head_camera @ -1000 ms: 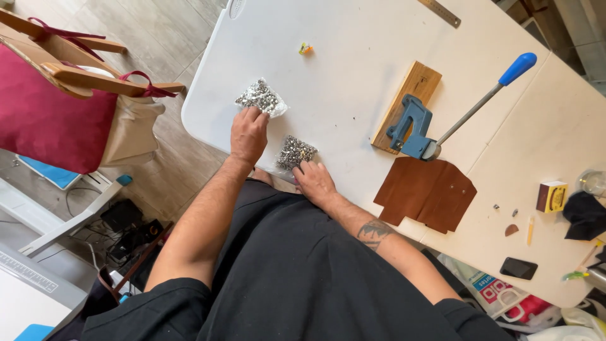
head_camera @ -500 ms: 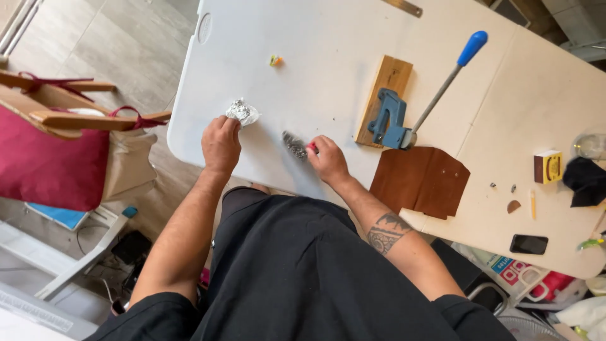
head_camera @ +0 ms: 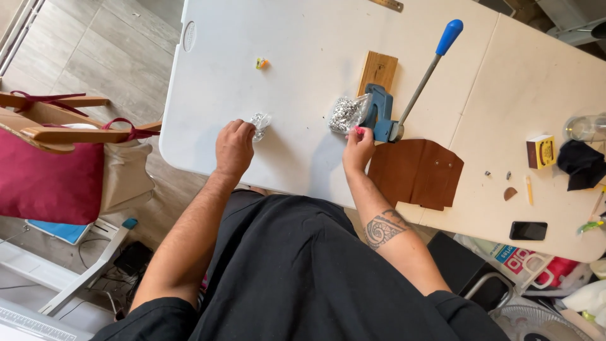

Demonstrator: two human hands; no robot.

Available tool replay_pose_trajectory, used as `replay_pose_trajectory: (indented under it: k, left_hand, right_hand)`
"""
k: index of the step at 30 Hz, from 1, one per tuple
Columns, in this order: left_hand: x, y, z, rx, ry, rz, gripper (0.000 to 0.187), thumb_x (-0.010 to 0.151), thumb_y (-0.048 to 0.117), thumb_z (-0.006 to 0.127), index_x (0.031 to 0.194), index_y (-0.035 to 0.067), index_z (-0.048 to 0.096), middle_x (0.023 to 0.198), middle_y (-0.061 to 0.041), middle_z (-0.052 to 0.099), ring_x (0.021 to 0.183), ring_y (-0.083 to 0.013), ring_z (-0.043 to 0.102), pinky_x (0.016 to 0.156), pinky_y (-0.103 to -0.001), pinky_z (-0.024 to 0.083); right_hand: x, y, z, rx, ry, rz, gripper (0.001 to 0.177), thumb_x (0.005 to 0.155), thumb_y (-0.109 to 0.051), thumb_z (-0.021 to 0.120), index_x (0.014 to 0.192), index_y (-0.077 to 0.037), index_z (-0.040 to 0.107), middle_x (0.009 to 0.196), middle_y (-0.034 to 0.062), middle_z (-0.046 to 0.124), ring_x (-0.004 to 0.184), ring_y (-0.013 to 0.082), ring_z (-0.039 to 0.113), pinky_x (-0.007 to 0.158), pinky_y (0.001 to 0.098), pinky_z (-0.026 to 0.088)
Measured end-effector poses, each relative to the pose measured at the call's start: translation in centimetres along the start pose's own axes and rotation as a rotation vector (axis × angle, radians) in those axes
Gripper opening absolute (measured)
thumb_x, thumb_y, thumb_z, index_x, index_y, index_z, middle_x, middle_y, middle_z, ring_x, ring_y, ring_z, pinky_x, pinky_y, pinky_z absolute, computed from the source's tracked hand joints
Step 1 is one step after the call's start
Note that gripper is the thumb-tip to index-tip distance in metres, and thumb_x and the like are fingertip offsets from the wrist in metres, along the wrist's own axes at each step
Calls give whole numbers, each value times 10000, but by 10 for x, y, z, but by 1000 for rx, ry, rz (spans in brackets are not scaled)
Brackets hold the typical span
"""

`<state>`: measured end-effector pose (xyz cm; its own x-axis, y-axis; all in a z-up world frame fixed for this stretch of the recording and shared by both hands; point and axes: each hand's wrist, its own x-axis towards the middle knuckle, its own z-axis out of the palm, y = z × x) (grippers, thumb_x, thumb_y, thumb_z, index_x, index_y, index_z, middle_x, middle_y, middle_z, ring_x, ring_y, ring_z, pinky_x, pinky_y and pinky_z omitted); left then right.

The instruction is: Assembling leather products by folding pieces and using a hand press to attach hardware.

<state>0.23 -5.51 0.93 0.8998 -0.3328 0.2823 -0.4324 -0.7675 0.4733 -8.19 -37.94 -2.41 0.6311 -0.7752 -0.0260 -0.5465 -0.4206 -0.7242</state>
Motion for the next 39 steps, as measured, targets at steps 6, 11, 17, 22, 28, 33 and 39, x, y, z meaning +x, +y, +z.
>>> replay_pose_trajectory:
  k: [6,11,17,22,28,33,39]
  left_hand:
    - [-8,5,7,-50,-56,-29,95,919,166,755,942,169,662,818,2,579,781,-225,650,727,-364,541]
    - [-12,11,4,-81,-163,-66,91,894,186,780,935,195,698,823,20,621,795,-217,681,754,-346,568]
    - [-11,19,-10,-167,-392,-107,16,921,184,755,935,186,750,852,26,685,844,-250,711,775,-377,584]
    - [-13,15,-10,-185,-470,-79,14,935,178,730,936,179,744,866,0,703,902,-263,710,784,-396,589]
    - [-23,10,-29,-351,-394,-142,308,871,271,815,1150,180,720,898,-2,673,856,-228,695,782,-396,573]
    - [-43,-6,-5,-304,-288,-210,169,910,164,787,1070,201,750,812,36,669,768,-210,700,763,-349,579]
    - [-48,-12,4,-680,-373,-666,184,950,31,659,1072,169,663,739,17,692,685,-159,662,764,-341,536]
  right_hand:
    - [-16,-5,13,221,94,280,215,878,-251,762,1044,-129,697,746,29,758,565,118,735,542,262,560]
    - [-57,27,16,285,-31,579,509,921,-305,744,1321,-51,557,831,108,739,559,187,735,421,249,512]
    - [-94,-79,-11,181,-538,-387,569,879,-34,711,1425,-86,561,1348,164,597,1069,352,691,791,430,578]
    - [-71,-86,45,-61,-596,-936,353,844,-115,787,1166,-173,653,1201,60,572,1085,284,620,921,420,536]
    - [-67,-94,56,25,-690,-747,52,886,-169,763,912,-182,719,841,-20,663,884,216,659,850,335,541]
    - [-71,-95,52,47,-744,-591,41,918,-208,750,953,-218,731,805,-45,695,833,191,700,813,313,565]
    - [-71,-94,49,-46,-801,-824,65,952,-124,672,996,-155,635,824,71,648,865,313,675,815,402,559]
